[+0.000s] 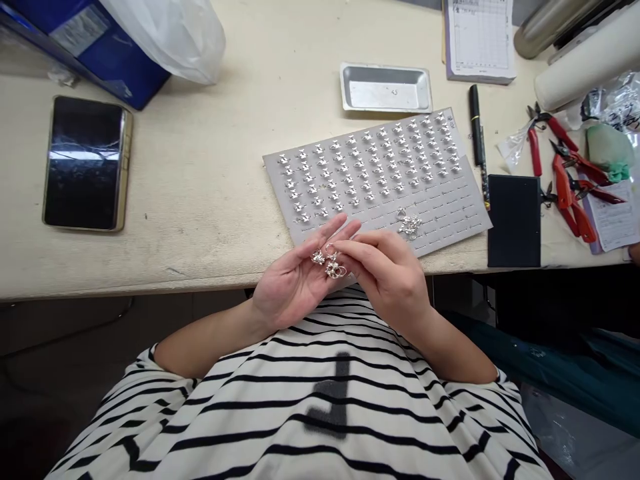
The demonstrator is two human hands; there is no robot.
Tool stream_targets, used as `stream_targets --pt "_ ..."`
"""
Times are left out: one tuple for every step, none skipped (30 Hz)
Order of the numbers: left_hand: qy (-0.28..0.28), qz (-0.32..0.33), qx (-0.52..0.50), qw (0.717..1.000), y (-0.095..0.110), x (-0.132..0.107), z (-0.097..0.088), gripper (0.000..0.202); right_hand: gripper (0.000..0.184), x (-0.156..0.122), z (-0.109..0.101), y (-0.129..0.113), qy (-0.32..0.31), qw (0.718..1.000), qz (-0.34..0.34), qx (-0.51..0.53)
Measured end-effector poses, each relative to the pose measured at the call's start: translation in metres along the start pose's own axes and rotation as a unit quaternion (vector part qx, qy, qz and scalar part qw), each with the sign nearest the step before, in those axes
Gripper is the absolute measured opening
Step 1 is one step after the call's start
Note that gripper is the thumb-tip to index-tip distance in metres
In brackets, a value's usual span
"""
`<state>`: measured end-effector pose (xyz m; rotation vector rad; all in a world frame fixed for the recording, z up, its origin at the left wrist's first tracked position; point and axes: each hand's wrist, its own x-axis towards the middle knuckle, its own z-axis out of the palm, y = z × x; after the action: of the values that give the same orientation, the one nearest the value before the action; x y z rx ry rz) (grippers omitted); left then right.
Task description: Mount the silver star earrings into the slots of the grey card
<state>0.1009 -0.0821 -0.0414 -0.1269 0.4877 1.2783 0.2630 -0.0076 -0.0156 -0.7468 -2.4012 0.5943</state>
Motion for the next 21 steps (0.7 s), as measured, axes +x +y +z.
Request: stream_targets --pt "0.000 -0.002 -0.002 1.000 -0.0001 -0.0001 0.0002 0.033 0.040 0.0004 0.0007 -0.0005 -0.011 1.000 0.001 0.009" --pt "-0.001 -0.004 -0.003 1.000 -0.0002 -0.0002 0.0004 0.033 0.039 0.0011 0.0014 -0.0004 -0.021 1.000 0.005 0.016" --pt "-0.002 -0.006 -0.004 1.000 -0.0001 -0.0004 0.0006 0.033 0.038 0.0020 0.0019 -0.0001 -0.030 0.999 0.008 0.022" --pt "-0.004 -0.008 -0.006 1.000 0.0001 -0.0005 0.0007 0.033 0.036 0.0028 0.0024 0.0003 -0.037 0.999 0.011 0.027" --pt "-0.006 -0.009 -0.008 1.000 0.0002 -0.0007 0.0008 0.034 0.034 0.0035 0.0027 0.0007 -0.042 0.999 0.011 0.030" --pt "-0.009 -0.009 -0.011 1.000 0.0002 -0.0008 0.0008 0.034 0.032 0.0041 0.0029 0.0010 -0.045 0.998 0.010 0.033" --pt "-0.011 -0.009 -0.013 1.000 0.0001 -0.0008 0.0007 0.035 0.030 0.0045 0.0030 0.0012 -0.047 0.998 0.009 0.036" --pt "-0.014 -0.009 -0.014 1.000 -0.0002 -0.0008 0.0003 0.035 0.027 0.0047 0.0030 0.0012 -0.046 0.998 0.011 0.039" --pt "-0.015 -0.009 -0.012 1.000 -0.0006 -0.0008 -0.0002 0.035 0.026 0.0048 0.0029 0.0011 -0.044 0.998 0.017 0.043" --pt "-0.015 -0.007 -0.007 1.000 -0.0013 -0.0008 -0.0010 0.034 0.025 0.0048 0.0026 0.0008 -0.040 0.998 0.026 0.049" --pt "-0.011 -0.002 0.002 1.000 -0.0021 -0.0008 -0.0020 0.032 0.025 0.0048 0.0022 0.0004 -0.036 0.997 0.038 0.055" --pt "-0.006 0.005 0.015 1.000 -0.0030 -0.0009 -0.0032 0.030 0.024 0.0048 0.0016 -0.0002 -0.033 0.996 0.052 0.062" --pt "-0.001 0.012 0.030 0.999 -0.0038 -0.0011 -0.0045 0.028 0.023 0.0048 0.0011 -0.0009 -0.030 0.995 0.067 0.068" --pt "0.004 0.020 0.048 0.999 -0.0046 -0.0015 -0.0057 0.026 0.021 0.0050 0.0004 -0.0016 -0.025 0.994 0.081 0.072" --pt "0.007 0.028 0.067 0.997 -0.0050 -0.0021 -0.0068 0.025 0.019 0.0052 -0.0002 -0.0022 -0.016 0.993 0.096 0.074" --pt "0.009 0.034 0.086 0.996 -0.0052 -0.0028 -0.0076 0.025 0.016 0.0054 -0.0007 -0.0027 -0.006 0.991 0.110 0.076" --pt "0.011 0.039 0.107 0.993 -0.0051 -0.0035 -0.0082 0.025 0.013 0.0056 -0.0011 -0.0030 0.004 0.989 0.124 0.081" --pt "0.013 0.042 0.126 0.991 -0.0047 -0.0043 -0.0085 0.026 0.012 0.0059 -0.0013 -0.0031 0.011 0.987 0.135 0.090" --pt "0.017 0.042 0.143 0.989 -0.0042 -0.0049 -0.0086 0.027 0.011 0.0060 -0.0012 -0.0030 0.014 0.985 0.143 0.100" --pt "0.021 0.040 0.156 0.987 -0.0036 -0.0054 -0.0087 0.029 0.011 0.0060 -0.0009 -0.0027 0.012 0.983 0.147 0.112" --pt "0.025 0.037 0.165 0.985 -0.0032 -0.0058 -0.0088 0.030 0.011 0.0060 -0.0002 -0.0025 0.009 0.981 0.148 0.122"
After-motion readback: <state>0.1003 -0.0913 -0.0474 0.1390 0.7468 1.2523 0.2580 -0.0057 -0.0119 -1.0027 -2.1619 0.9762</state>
